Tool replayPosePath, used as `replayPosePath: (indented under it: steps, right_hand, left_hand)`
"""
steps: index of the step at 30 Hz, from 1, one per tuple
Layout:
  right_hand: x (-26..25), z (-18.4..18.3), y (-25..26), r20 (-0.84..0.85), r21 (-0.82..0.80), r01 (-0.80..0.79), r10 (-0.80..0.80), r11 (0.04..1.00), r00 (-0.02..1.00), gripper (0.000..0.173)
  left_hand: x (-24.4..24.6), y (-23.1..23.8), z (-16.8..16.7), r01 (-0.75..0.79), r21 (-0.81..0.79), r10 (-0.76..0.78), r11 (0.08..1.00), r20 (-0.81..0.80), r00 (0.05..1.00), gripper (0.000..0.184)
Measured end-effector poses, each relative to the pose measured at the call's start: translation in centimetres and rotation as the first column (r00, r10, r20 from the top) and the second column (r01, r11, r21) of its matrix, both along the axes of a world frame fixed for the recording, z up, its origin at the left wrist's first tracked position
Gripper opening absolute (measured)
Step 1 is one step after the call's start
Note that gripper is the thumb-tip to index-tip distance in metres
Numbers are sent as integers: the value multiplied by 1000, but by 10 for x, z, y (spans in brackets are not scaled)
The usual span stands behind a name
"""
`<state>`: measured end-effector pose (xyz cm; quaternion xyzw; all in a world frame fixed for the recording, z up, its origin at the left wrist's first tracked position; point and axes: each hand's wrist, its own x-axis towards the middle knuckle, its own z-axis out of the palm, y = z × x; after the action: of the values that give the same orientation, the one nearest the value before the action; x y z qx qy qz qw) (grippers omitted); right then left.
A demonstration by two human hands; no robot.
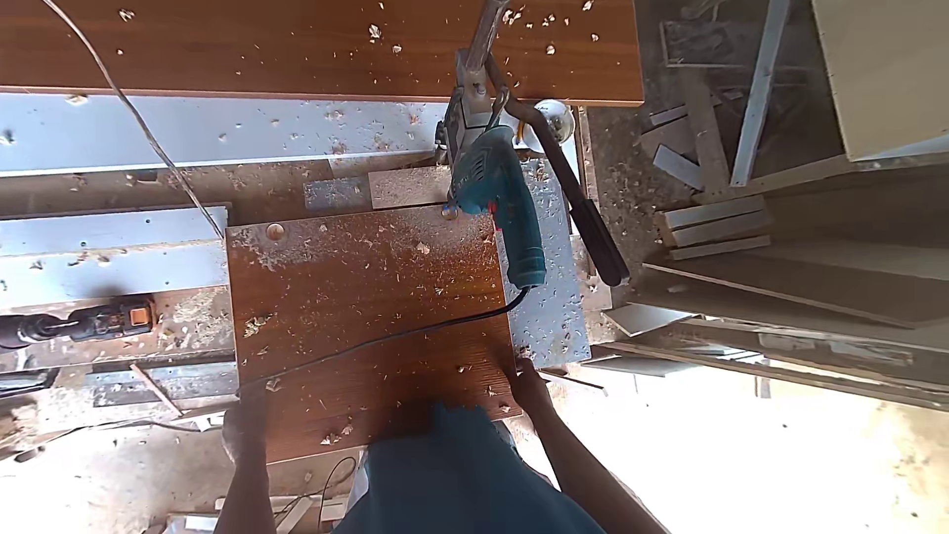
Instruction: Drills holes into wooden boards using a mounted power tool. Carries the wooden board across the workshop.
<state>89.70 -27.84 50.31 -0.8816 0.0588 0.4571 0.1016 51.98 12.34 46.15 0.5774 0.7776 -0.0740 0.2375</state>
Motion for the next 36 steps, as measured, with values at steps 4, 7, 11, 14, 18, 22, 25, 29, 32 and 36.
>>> replayPosePath:
  steps: [4,7,11,14,18,22,25,29,32,36]
  right_hand:
    - [-4,-1,-10,-27,-24,-5,5,1000,1000,59]
    - [-5,-3,-17,-45,-32,-19,17,999,999,59]
    - [-1,-5,-30,-83,-33,-75,72,997,994,59]
    - [4,-5,-40,-129,-14,-111,109,994,986,59]
    - [15,-1,-54,-203,-1,-143,140,990,969,60]
    - [33,7,-65,-236,39,-137,143,990,961,61]
    - [54,1,-76,-212,67,-169,180,983,961,64]
    - [71,-17,-105,-116,238,45,-18,970,993,56]
    - [94,-16,-122,-40,289,116,-109,950,993,59]
    - [138,-3,-146,10,251,-29,28,967,1000,60]
  left_hand:
    - [-5,-6,2,17,-17,-18,1000,-16,1000,67]
    - [-6,-12,4,15,-31,-15,999,-12,1000,66]
    - [-9,-22,7,16,-48,-17,999,-17,1000,65]
    - [-10,-30,12,24,-44,-25,999,-11,1000,64]
    - [-10,-41,19,25,-50,-26,998,-19,999,66]
    - [-7,-61,20,22,-40,-23,999,-17,1000,66]
    - [3,-86,25,-31,-28,30,999,-38,999,67]
    - [16,-131,30,-125,5,125,992,-61,990,67]
    - [28,-178,31,-197,29,199,980,-68,978,68]
    - [51,-245,35,-253,107,257,962,-26,966,69]
